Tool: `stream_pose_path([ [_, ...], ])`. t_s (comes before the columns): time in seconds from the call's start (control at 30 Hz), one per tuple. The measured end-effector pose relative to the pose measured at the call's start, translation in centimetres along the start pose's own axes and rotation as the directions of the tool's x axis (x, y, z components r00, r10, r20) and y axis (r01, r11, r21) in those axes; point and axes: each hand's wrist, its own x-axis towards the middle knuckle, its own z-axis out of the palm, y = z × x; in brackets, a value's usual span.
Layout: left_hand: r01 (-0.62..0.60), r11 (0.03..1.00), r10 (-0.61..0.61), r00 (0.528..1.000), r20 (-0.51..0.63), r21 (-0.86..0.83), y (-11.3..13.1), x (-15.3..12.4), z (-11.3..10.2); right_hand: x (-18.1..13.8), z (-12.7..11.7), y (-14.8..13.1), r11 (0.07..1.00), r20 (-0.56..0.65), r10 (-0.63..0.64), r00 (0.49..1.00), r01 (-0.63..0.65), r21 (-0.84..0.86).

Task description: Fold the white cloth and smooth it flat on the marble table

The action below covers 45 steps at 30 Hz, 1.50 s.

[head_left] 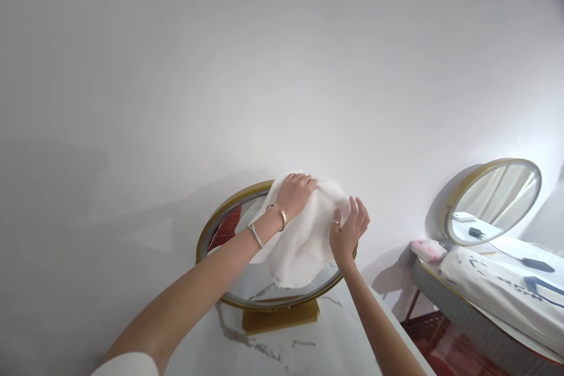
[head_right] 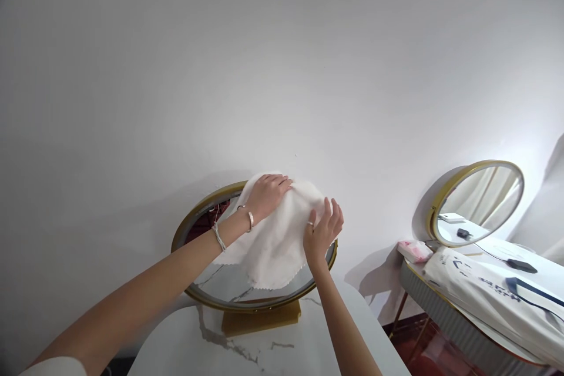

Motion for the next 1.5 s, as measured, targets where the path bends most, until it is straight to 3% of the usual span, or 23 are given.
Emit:
stream_pose_path([
  [0.13, 0.149, 0.988, -0.147, 0.988, 0.043, -0.037, 0.2, 0.7, -1.3, -0.7, -0.6, -1.8, 0.981, 0.072, -0.187, 0.980, 0.183, 0.062],
  [0.27, 0.299, 0.945, -0.309, 0.949, -0.065, -0.129, -3.3, -3.1, -2.8, 0.7, -0.1, -5.6, 0.939, 0.171, -0.336, 0.926, 0.315, 0.137],
  [0.33, 0.354, 0.913, -0.382, 0.916, -0.124, -0.201, -5.7, -6.5, -3.1, 1.5, 0.7, -7.9, 0.893, 0.214, -0.445, 0.870, 0.415, 0.172],
  [0.43, 0.443, 0.852, -0.497, 0.851, -0.167, -0.279, -8.4, -11.7, -2.8, 2.1, 2.2, -11.4, 0.778, 0.235, -0.628, 0.742, 0.590, 0.217],
  [0.53, 0.412, 0.875, -0.469, 0.851, -0.238, -0.253, -9.6, -14.5, -2.2, 2.2, 3.7, -13.7, 0.702, 0.243, -0.712, 0.658, 0.677, 0.224],
  [0.63, 0.267, 0.952, -0.300, 0.906, -0.299, -0.148, -9.3, -14.0, -1.6, 2.6, 4.4, -13.8, 0.734, 0.209, -0.679, 0.704, 0.650, 0.197],
  [0.77, 0.115, 0.992, -0.125, 0.937, -0.325, -0.050, -7.4, -10.1, -1.1, 3.4, 3.8, -10.6, 0.822, 0.144, -0.568, 0.810, 0.553, 0.132],
  [0.87, 0.003, 1.000, 0.005, 0.938, -0.346, 0.023, -5.0, -6.6, -0.1, 3.4, 2.5, -6.9, 0.887, 0.112, -0.460, 0.881, 0.452, 0.096],
  [0.97, -0.185, 0.979, 0.202, 0.923, -0.327, 0.084, -2.3, -3.5, 1.3, 2.6, 1.3, -2.8, 0.958, 0.076, -0.278, 0.958, 0.270, 0.095],
  [1.1, -0.363, 0.923, 0.385, 0.887, -0.254, 0.129, 0.5, -0.9, 3.0, 1.3, 0.1, 1.3, 0.995, 0.053, -0.095, 0.994, 0.093, 0.048],
  [1.2, -0.349, 0.925, 0.378, 0.890, -0.256, 0.152, 1.0, -0.7, 3.5, 1.0, -0.2, 2.2, 0.994, 0.038, -0.096, 0.995, 0.094, 0.052],
  [1.33, -0.241, 0.957, 0.282, 0.905, -0.319, 0.162, -0.3, -3.0, 3.1, 1.0, 0.9, -0.2, 0.971, 0.041, -0.227, 0.973, 0.223, 0.082],
  [1.43, -0.059, 0.996, 0.078, 0.922, -0.379, 0.061, -2.6, -5.8, 2.2, 1.1, 2.7, -3.7, 0.936, 0.015, -0.347, 0.938, 0.346, 0.067],
  [1.5, 0.088, 0.996, -0.092, 0.904, -0.417, -0.029, -4.3, -8.0, 1.5, 1.0, 4.2, -6.4, 0.901, 0.000, -0.428, 0.904, 0.426, 0.084],
])
